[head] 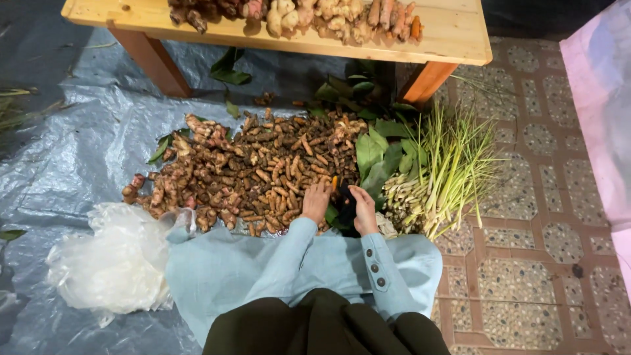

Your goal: Sorting turmeric roots by picking them up from a pile on the floor and placing them on a table

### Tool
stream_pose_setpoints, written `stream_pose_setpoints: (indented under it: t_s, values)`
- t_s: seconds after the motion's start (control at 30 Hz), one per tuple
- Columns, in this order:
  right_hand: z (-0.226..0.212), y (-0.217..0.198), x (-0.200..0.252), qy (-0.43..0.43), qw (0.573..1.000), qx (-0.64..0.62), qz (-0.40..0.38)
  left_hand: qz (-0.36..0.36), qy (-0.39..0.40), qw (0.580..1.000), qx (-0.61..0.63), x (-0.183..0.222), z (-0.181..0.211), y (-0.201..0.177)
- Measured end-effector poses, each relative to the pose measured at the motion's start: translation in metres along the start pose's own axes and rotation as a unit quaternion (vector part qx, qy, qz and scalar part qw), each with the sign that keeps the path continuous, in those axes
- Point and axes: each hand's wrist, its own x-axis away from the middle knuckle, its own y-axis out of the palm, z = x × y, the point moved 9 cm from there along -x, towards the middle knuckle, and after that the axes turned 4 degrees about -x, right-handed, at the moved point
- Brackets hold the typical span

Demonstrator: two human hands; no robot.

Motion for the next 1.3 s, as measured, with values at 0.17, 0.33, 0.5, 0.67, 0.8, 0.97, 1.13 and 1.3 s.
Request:
stream_pose_setpoints:
  t_s: [0.17,0.33,0.5,0.67,0.8,0.97,1.13,1.3]
  values:
    - [0.007,-0.021,0.009,-0.001,1.000,0.006,0.005,0.126,0.039,0.989,-0.067,0.005,0.008,-0.012]
    - [0.007,-0.026,0.019,-0.001,1.000,-0.010,-0.004,0.162,0.043,0.985,-0.036,0.006,-0.004,-0.008]
    - [0.004,-0.021,0.031,0.013,1.000,-0.012,-0.025,0.090,0.036,0.995,-0.038,0.027,-0.027,0.000]
    - [0.009,-0.011,0.042,0.013,0.999,-0.016,-0.036,0.040,0.015,0.999,-0.032,0.029,-0.031,0.014]
    - [0.011,-0.004,0.051,0.024,0.998,-0.029,-0.059,0.069,0.030,0.995,-0.065,0.028,-0.026,0.006]
    - [0.018,-0.008,0.043,0.030,0.995,-0.032,-0.085,0.002,0.046,0.994,-0.100,0.014,-0.024,0.029]
    - [0.041,-0.018,0.035,0.021,0.993,-0.028,-0.114,-0.084,0.008,0.989,-0.122,0.005,-0.035,0.035]
    - [0.009,-0.007,0.064,-0.008,0.993,-0.001,-0.118,-0.083,-0.053,0.994,0.038,0.021,-0.044,-0.051]
